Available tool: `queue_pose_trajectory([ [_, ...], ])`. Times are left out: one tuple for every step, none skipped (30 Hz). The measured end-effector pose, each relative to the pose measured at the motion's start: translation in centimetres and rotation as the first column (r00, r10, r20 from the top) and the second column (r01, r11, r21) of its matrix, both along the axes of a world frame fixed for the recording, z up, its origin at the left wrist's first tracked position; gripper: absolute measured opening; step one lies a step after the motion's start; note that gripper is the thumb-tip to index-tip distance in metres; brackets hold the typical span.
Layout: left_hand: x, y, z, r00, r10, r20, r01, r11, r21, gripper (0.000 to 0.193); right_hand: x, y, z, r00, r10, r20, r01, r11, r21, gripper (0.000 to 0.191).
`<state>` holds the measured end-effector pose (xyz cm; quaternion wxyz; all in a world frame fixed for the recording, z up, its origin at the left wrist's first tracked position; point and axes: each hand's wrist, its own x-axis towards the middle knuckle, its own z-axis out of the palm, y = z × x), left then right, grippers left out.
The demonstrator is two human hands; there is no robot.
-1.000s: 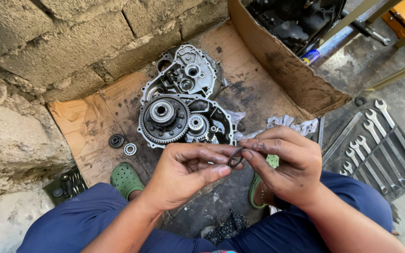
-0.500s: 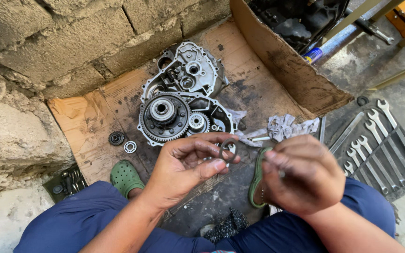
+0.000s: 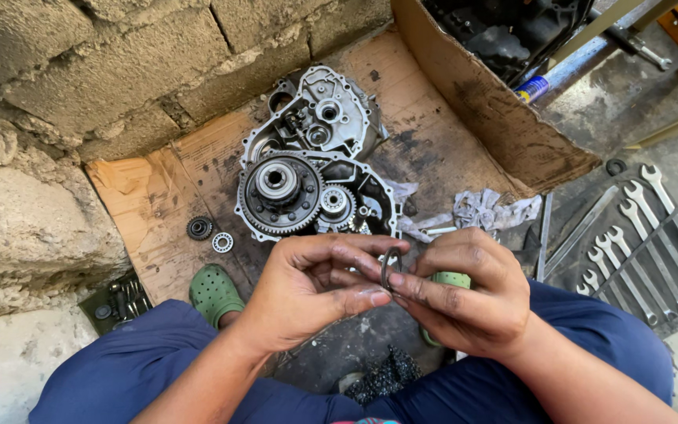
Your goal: The person sits on the floor and assembles internal components of a motorcycle engine casing. They place a small metal ring, a bearing, and several gears into the casing, wiping parts with a cloth between steps.
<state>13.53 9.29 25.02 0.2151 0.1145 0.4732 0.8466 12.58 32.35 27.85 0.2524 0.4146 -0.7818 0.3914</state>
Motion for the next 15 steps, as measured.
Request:
queue_pose_trajectory([
  [0.0,0.0,0.0,1.000,-0.005,-0.004,0.005,1.000,0.003,0.015,0.0,0.0,0.1,1.000,0.007,0.006,-0.007,1.000,-0.002,0.037],
  [0.1,-0.1,-0.1,1.000,-0.012,-0.007,0.012,1.000,0.006,0.014,-0.1,0.0,0.2,1.000,0.014,0.013,-0.014,1.000,-0.004,0.037],
  [0.1,-0.1,0.0,1.000,-0.019,-0.010,0.019,1.000,0.009,0.013,-0.1,0.0,0.3,1.000,0.020,0.020,-0.020,1.000,-0.007,0.038],
  [0.1,-0.1,0.0,1.000,-0.020,-0.019,0.020,1.000,0.002,0.014,-0.2,0.0,0.4,0.998,0.029,0.050,-0.027,0.999,-0.038,0.038],
  [0.0,0.0,0.1,0.999,-0.020,-0.027,0.019,1.000,-0.005,0.014,-0.4,0.0,0.6,0.996,0.040,0.082,-0.034,0.997,-0.069,0.039],
  [0.0,0.0,0.1,0.999,-0.022,-0.034,0.021,1.000,-0.011,0.015,-0.5,0.0,0.8,0.992,0.049,0.115,-0.038,0.994,-0.100,0.040],
  [0.0,0.1,0.2,0.999,-0.021,-0.025,0.020,0.999,-0.032,0.016,-0.7,0.0,1.0,0.990,0.056,0.132,-0.045,0.995,-0.084,0.042],
  [0.0,0.2,0.3,1.000,-0.019,-0.016,0.018,0.999,-0.051,0.017,-0.8,0.1,1.2,0.987,0.063,0.150,-0.054,0.996,-0.068,0.045],
  [0.0,0.2,0.4,1.000,-0.017,-0.007,0.016,0.997,-0.072,0.018,-1.1,0.2,1.3,0.983,0.070,0.168,-0.062,0.997,-0.052,0.047],
  [0.0,0.2,0.4,1.000,-0.018,-0.015,0.017,0.996,-0.088,0.018,-1.3,0.4,1.5,0.979,0.086,0.183,-0.083,0.996,-0.026,0.047],
  [0.0,0.1,0.3,1.000,-0.021,-0.016,0.019,0.994,-0.104,0.018,-1.4,0.5,1.7,0.973,0.101,0.205,-0.103,0.995,-0.002,0.047],
  [0.0,0.0,0.2,1.000,-0.026,-0.007,0.025,0.992,-0.121,0.017,-1.6,0.6,1.7,0.964,0.114,0.238,-0.122,0.992,0.019,0.047],
  [0.2,-0.2,0.2,1.000,-0.007,0.002,0.007,0.994,-0.110,0.018,-1.6,0.7,1.7,0.963,0.122,0.241,-0.135,0.990,0.036,0.047],
  [0.4,-0.4,0.0,1.000,0.008,0.024,-0.005,0.995,-0.100,0.018,-1.7,0.8,1.8,0.958,0.128,0.258,-0.146,0.988,0.050,0.047],
  [0.6,-0.6,-0.2,0.999,0.023,0.030,-0.020,0.995,-0.093,0.019,-1.8,0.9,1.8,0.957,0.135,0.258,-0.156,0.986,0.065,0.047],
])
